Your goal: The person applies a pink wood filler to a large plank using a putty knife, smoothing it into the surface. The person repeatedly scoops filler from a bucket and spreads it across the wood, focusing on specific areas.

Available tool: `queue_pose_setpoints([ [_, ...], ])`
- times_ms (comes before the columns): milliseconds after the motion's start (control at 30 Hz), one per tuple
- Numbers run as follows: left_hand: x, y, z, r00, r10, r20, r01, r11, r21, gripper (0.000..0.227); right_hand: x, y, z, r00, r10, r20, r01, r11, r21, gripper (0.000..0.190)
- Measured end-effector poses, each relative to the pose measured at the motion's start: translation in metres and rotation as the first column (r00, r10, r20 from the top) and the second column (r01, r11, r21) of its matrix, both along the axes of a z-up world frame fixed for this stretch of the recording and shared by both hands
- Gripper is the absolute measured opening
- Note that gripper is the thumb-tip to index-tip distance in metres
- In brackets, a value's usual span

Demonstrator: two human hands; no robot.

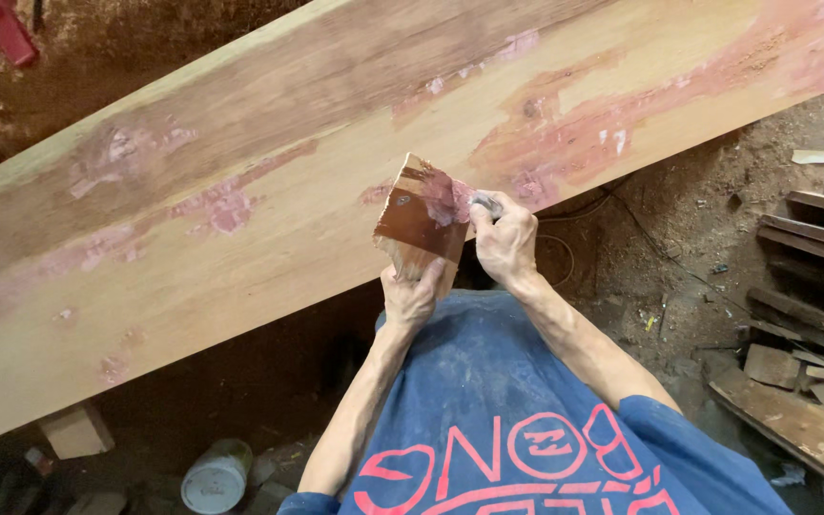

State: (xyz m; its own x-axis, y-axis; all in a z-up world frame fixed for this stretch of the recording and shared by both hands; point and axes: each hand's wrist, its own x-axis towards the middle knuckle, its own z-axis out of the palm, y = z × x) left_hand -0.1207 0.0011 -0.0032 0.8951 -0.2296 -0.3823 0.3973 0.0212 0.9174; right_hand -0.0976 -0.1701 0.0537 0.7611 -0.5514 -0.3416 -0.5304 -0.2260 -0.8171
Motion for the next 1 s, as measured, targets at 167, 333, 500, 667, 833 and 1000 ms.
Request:
queue_pose_setpoints([
  [167, 0.003, 0.01, 0.002, 0.995, -0.078, 0.056, 0.073, 0.994, 0.079, 0.019, -0.001, 0.003, 0.003, 0.965, 0.152, 0.212, -0.137, 0.987, -0.086, 0.021],
  [333, 0.02, 0.013, 0.003, 0.624, -0.529, 0.575, 0.169, 0.81, 0.561, 0.013, -0.001, -0.011, 0.009, 0.857, 0.365, 0.363, -0.201, 0.886, -0.417, 0.019],
  [500, 0.026, 0.006, 0.009, 0.977, -0.203, -0.056, 0.208, 0.975, 0.08, 0.014, -0.012, -0.012, 0.009, 0.86, 0.355, 0.366, -0.236, 0.913, -0.332, 0.017],
  [667, 0.031, -0.003, 0.028, 0.99, -0.083, -0.116, 0.092, 0.993, 0.068, 0.02, -0.033, -0.022, -0.003, 0.928, 0.27, 0.258, -0.261, 0.963, -0.067, 0.017],
  [833, 0.022, 0.016, 0.013, 0.995, 0.042, -0.088, -0.038, 0.998, 0.05, 0.015, -0.044, -0.053, -0.039, 0.979, 0.039, 0.202, -0.074, 0.983, 0.167, 0.02],
  [1000, -0.021, 0.043, -0.032, 0.97, 0.131, 0.206, -0.186, 0.942, 0.28, 0.015, -0.041, -0.051, -0.062, 0.974, 0.157, 0.16, -0.207, 0.906, 0.369, 0.022],
])
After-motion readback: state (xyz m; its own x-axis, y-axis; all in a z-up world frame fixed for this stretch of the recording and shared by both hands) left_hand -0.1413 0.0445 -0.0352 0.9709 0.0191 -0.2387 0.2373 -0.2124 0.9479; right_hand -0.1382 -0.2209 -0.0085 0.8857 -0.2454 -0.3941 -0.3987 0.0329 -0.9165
